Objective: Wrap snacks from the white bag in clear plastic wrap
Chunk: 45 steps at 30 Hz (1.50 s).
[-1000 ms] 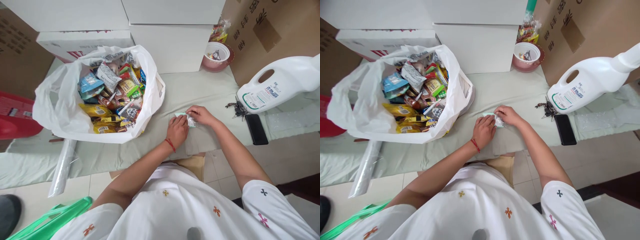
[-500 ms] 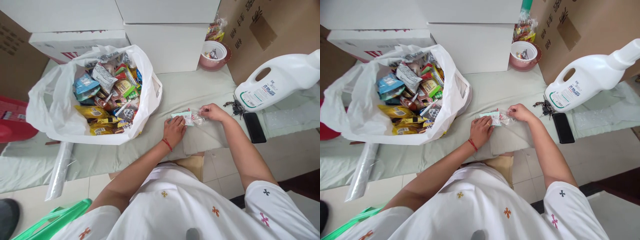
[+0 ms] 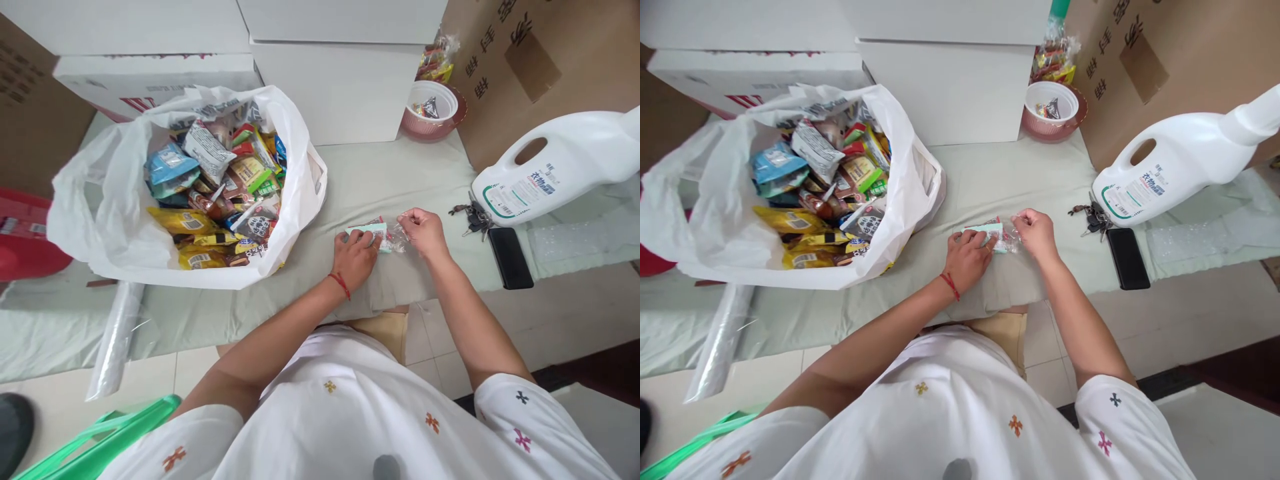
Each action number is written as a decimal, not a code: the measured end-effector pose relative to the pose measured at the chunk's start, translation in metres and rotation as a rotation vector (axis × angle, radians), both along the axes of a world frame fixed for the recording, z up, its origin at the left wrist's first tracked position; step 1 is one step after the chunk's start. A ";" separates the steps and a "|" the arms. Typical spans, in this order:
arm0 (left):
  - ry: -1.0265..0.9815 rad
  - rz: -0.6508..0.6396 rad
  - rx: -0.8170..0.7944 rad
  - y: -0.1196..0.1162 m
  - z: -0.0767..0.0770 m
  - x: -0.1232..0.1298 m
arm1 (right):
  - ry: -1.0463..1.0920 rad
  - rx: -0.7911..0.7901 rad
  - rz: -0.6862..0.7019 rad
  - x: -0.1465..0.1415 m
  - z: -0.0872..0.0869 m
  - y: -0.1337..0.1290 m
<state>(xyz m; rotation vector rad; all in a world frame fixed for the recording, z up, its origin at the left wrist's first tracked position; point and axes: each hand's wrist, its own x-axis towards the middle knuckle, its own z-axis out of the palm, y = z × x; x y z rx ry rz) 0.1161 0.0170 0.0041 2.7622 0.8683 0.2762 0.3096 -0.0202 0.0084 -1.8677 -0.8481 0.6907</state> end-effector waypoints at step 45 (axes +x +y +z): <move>-0.899 0.406 -1.365 -0.025 0.004 -0.024 | 0.545 0.038 0.013 -0.120 0.007 -0.083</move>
